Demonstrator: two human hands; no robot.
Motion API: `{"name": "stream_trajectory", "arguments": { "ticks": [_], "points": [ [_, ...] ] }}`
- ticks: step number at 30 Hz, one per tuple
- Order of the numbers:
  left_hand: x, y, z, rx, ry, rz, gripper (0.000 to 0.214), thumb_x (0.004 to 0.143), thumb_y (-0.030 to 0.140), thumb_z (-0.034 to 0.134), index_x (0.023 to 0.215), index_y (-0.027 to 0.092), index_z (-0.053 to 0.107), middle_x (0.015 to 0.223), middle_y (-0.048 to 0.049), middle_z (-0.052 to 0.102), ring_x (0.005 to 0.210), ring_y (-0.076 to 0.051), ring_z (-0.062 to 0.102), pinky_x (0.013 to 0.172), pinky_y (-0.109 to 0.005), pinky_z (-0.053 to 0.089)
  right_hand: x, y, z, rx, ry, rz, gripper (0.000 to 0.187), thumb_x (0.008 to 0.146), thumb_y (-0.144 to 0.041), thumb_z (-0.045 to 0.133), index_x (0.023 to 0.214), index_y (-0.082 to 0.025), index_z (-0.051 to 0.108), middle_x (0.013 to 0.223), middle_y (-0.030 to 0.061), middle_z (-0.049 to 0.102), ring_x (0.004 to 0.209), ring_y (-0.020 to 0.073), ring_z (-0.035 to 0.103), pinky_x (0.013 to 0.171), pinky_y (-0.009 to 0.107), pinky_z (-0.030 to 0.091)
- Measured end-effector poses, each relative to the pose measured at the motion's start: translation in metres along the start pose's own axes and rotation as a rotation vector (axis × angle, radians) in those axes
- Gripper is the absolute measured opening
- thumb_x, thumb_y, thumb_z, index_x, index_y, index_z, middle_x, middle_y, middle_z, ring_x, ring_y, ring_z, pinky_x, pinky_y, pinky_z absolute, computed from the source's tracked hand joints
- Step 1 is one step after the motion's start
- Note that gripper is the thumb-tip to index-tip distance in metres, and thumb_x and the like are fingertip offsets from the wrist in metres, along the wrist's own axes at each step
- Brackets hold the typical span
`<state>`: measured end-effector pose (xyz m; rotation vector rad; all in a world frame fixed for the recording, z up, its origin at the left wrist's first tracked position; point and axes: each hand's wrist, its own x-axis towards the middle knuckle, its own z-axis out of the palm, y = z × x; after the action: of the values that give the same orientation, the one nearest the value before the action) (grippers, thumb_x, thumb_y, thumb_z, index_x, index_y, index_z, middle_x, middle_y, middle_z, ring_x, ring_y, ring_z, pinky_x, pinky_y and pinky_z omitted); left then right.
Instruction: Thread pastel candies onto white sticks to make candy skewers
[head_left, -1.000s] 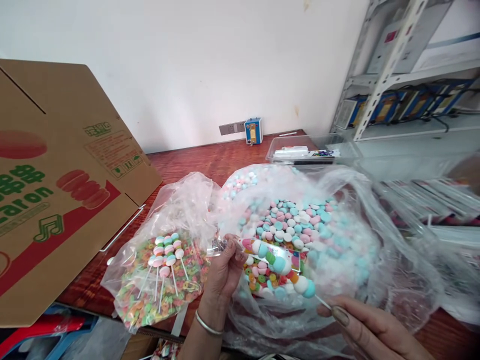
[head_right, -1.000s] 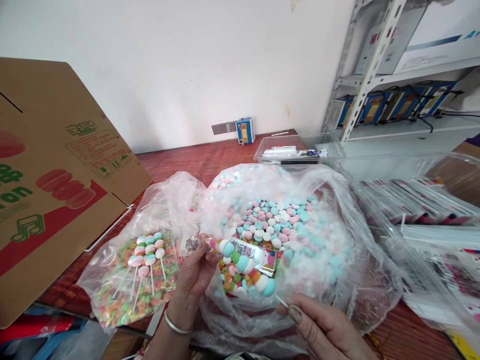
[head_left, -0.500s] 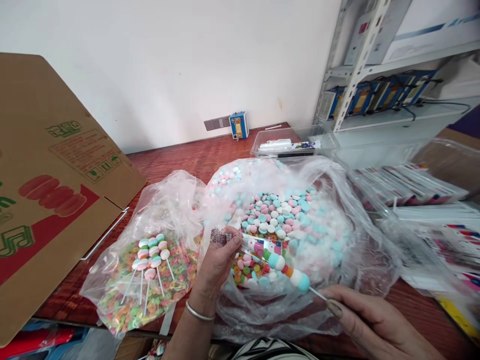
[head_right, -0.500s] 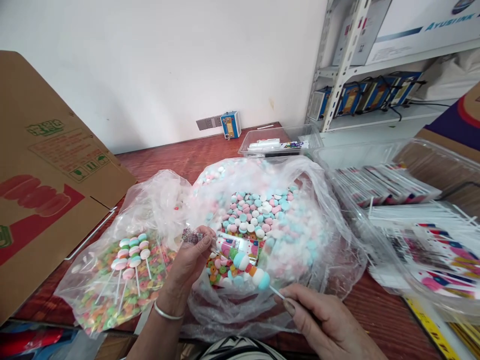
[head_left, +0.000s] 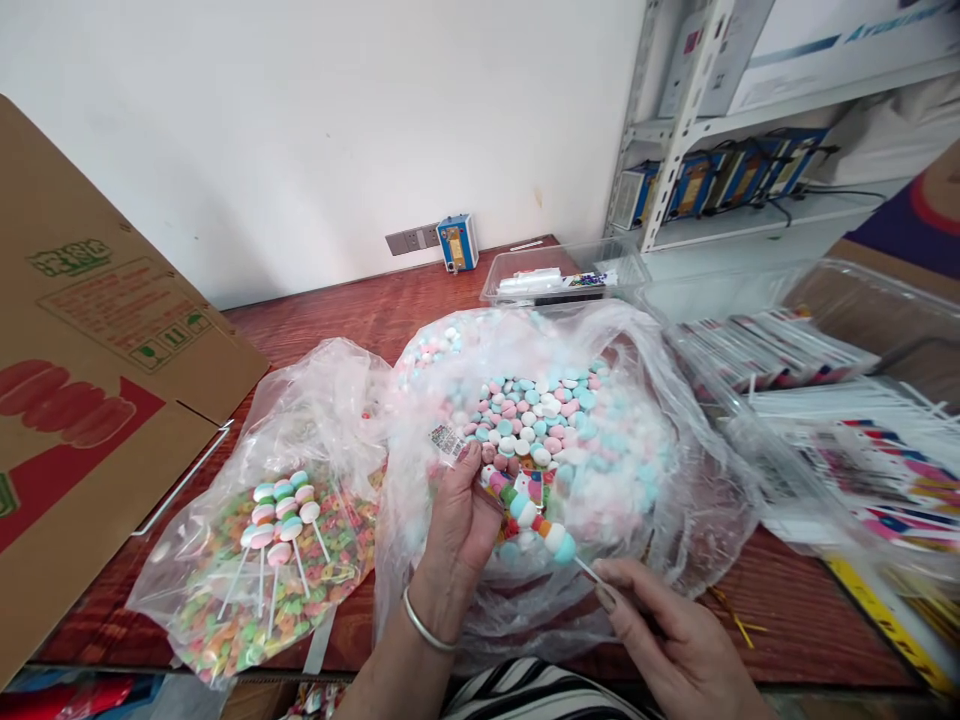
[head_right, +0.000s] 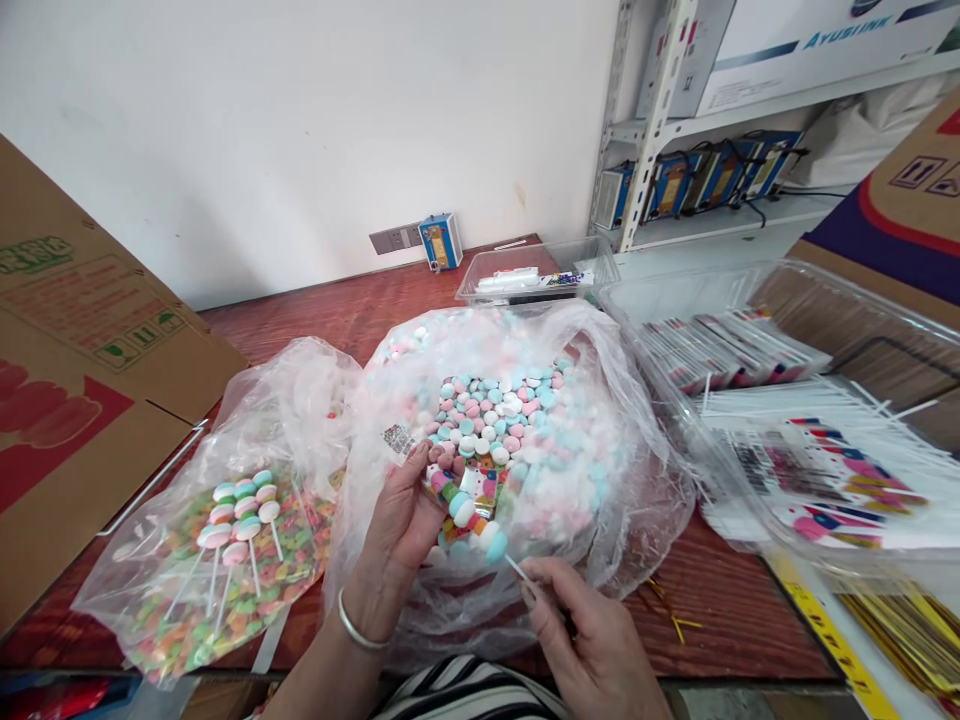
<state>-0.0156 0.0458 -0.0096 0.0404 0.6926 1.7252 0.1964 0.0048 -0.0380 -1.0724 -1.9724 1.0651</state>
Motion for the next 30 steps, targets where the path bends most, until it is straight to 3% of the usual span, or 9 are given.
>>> {"name": "stream_trajectory", "arguments": {
  "ticks": [5, 8, 12, 16, 19, 21, 24, 27, 30],
  "points": [
    [-0.002, -0.007, 0.004, -0.008, 0.071, 0.010, 0.006, 0.087, 0.014, 0.062, 0.082, 0.013, 0.060, 0.071, 0.0011, 0.057, 0.065, -0.009, 0.059, 0.082, -0.034, 0.057, -0.006, 0.015, 0.009, -0.352, 0.215, -0.327, 0.021, 0.092, -0.020, 0.056, 0.111, -0.020, 0.065, 0.089, 0.0066, 0.077, 0.072, 0.0193, 0.073, 0.066, 0.025, 0.055],
    [-0.004, -0.011, 0.006, -0.014, 0.048, 0.000, 0.010, 0.090, 0.021, 0.061, 0.084, 0.014, 0.060, 0.072, 0.0008, 0.056, 0.065, -0.009, 0.058, 0.080, -0.031, 0.057, -0.005, 0.013, 0.011, -0.381, 0.268, -0.386, 0.020, 0.092, -0.021, 0.058, 0.110, -0.020, 0.065, 0.084, 0.0067, 0.076, 0.069, 0.0201, 0.072, 0.064, 0.027, 0.054],
    [-0.007, -0.013, 0.008, -0.024, -0.052, -0.039, 0.017, 0.091, 0.031, 0.061, 0.084, 0.016, 0.059, 0.068, 0.0033, 0.048, 0.061, -0.008, 0.053, 0.077, -0.029, 0.057, 0.000, -0.001, 0.015, 0.076, 0.113, 0.016, 0.023, 0.097, -0.037, 0.048, 0.086, -0.022, 0.062, 0.063, -0.0002, 0.062, 0.054, 0.0144, 0.059, 0.051, 0.023, 0.046],
    [-0.010, -0.014, 0.011, -0.034, -0.084, -0.066, 0.018, 0.091, 0.034, 0.061, 0.086, 0.017, 0.059, 0.068, 0.0035, 0.047, 0.061, -0.008, 0.053, 0.075, -0.028, 0.056, 0.005, -0.014, 0.023, 0.798, -0.155, 0.532, 0.042, 0.092, -0.061, 0.047, 0.077, -0.022, 0.053, 0.050, -0.0116, 0.027, 0.035, 0.0059, 0.018, 0.033, 0.019, 0.027],
    [-0.012, -0.019, 0.013, -0.020, -0.056, -0.045, 0.019, 0.092, 0.035, 0.059, 0.087, 0.016, 0.059, 0.069, 0.0025, 0.049, 0.064, -0.010, 0.055, 0.073, -0.027, 0.055, 0.006, -0.016, 0.031, 0.958, -0.235, 0.608, 0.043, 0.090, -0.063, 0.049, 0.080, -0.022, 0.053, 0.050, -0.0137, 0.020, 0.035, 0.0047, 0.009, 0.032, 0.019, 0.024],
    [-0.012, -0.022, 0.014, -0.010, -0.007, -0.018, 0.019, 0.092, 0.035, 0.059, 0.086, 0.016, 0.059, 0.070, 0.0019, 0.050, 0.065, -0.010, 0.057, 0.073, -0.027, 0.054, 0.005, -0.012, 0.035, 0.735, -0.167, 0.459, 0.041, 0.092, -0.059, 0.048, 0.076, -0.021, 0.053, 0.049, -0.0113, 0.027, 0.036, 0.0063, 0.020, 0.037, 0.020, 0.027],
    [-0.011, -0.027, 0.017, -0.010, 0.068, 0.013, 0.018, 0.092, 0.033, 0.059, 0.085, 0.017, 0.058, 0.071, 0.0011, 0.054, 0.065, -0.010, 0.058, 0.072, -0.027, 0.054, 0.006, -0.006, 0.036, 0.092, 0.038, 0.030, 0.033, 0.098, -0.037, 0.046, 0.073, -0.019, 0.058, 0.056, -0.0026, 0.050, 0.048, 0.0118, 0.046, 0.049, 0.024, 0.034],
    [-0.011, -0.030, 0.020, 0.001, 0.114, 0.034, 0.018, 0.093, 0.033, 0.058, 0.085, 0.017, 0.058, 0.071, 0.0007, 0.055, 0.063, -0.010, 0.058, 0.069, -0.026, 0.054, 0.009, -0.002, 0.035, -0.412, 0.203, -0.337, 0.025, 0.099, -0.018, 0.043, 0.086, -0.017, 0.065, 0.061, 0.0019, 0.062, 0.053, 0.0147, 0.053, 0.057, 0.028, 0.034],
    [-0.014, -0.037, 0.023, 0.021, 0.139, 0.038, 0.017, 0.091, 0.033, 0.060, 0.085, 0.017, 0.058, 0.071, 0.0008, 0.055, 0.062, -0.010, 0.058, 0.071, -0.027, 0.055, 0.015, -0.004, 0.034, -0.591, 0.225, -0.428, 0.026, 0.099, -0.013, 0.042, 0.088, -0.015, 0.065, 0.060, 0.0021, 0.064, 0.051, 0.0148, 0.052, 0.058, 0.030, 0.033]
  ]
}}
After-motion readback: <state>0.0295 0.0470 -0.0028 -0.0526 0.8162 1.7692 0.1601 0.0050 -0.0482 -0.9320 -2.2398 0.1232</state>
